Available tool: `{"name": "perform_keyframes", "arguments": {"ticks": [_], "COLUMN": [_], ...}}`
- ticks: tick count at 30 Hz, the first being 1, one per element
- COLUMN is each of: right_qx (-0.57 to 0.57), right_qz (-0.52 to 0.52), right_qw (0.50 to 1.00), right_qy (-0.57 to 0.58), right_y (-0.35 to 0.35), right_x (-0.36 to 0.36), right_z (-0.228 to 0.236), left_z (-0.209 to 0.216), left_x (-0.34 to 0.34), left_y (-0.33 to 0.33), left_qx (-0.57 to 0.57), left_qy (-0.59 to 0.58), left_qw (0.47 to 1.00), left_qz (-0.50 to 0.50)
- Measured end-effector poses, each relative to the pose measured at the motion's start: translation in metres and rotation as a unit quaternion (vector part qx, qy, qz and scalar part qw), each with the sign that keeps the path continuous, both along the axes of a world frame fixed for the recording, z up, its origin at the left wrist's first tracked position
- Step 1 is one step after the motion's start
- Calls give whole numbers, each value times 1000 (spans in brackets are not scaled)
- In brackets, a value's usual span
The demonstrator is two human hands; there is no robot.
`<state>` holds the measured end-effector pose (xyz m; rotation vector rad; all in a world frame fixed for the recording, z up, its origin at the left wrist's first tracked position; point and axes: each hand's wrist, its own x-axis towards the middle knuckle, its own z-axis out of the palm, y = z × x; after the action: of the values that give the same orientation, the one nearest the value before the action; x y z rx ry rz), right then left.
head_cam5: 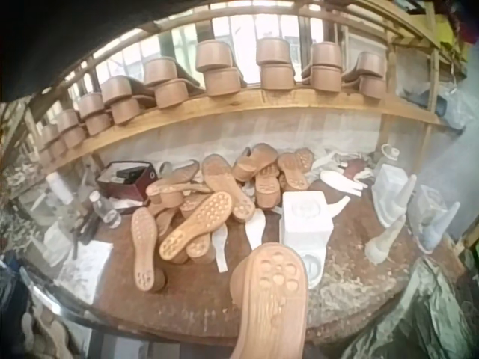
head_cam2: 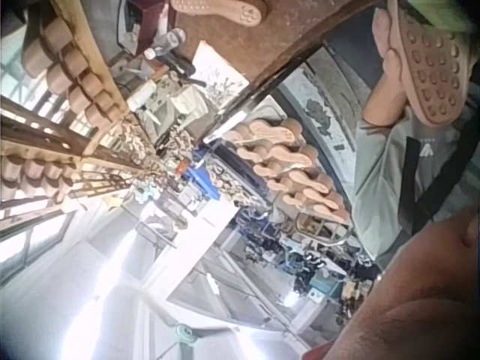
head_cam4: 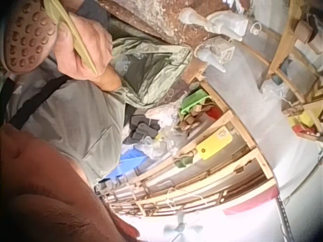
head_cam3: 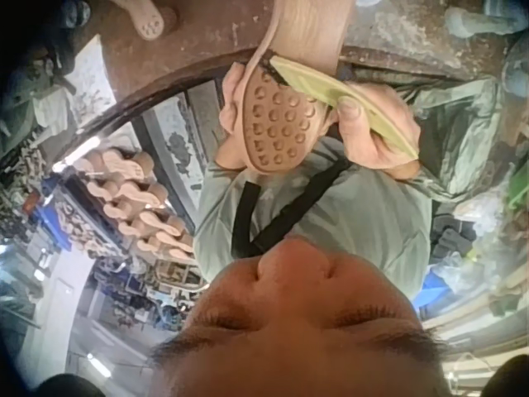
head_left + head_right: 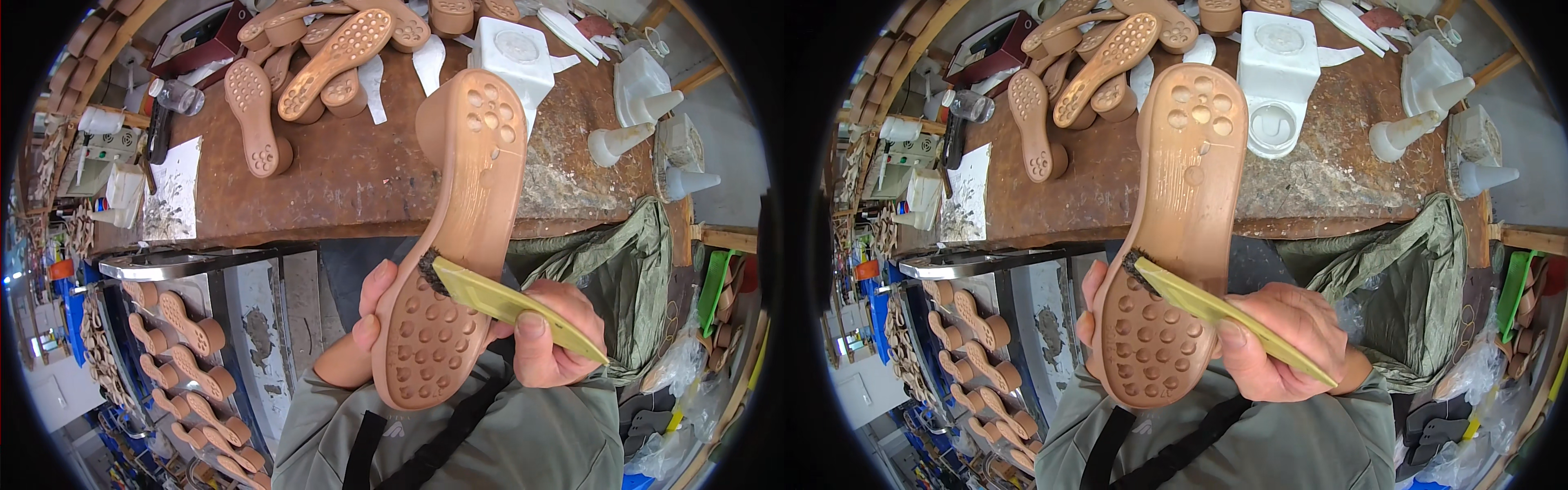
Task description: The person repeatedly picks up wooden slipper soles from a workbench and applies a clear liquid finish to the textured bottom surface using a brush. After coating each sole, the person places it on a wooden drying rack. The process is repeated for multiple soles throughout the video.
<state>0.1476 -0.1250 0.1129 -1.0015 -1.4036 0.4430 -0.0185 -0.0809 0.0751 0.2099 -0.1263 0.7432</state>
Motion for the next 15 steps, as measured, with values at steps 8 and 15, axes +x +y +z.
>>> {"name": "perform_keyframes", "arguments": {"ticks": [8, 15], "right_qx": [30, 25], "right_qz": [12, 52], "right_qw": [999, 998], "right_qy": [-8, 4], "right_y": [-2, -7], "right_x": [-12, -20], "right_z": [2, 12], "left_z": [-8, 0], "left_x": [2, 0], "left_y": [10, 5], "left_qx": [21, -44], "left_qy": [0, -28], "left_qw": [999, 998], "left_qz": [44, 22]}}
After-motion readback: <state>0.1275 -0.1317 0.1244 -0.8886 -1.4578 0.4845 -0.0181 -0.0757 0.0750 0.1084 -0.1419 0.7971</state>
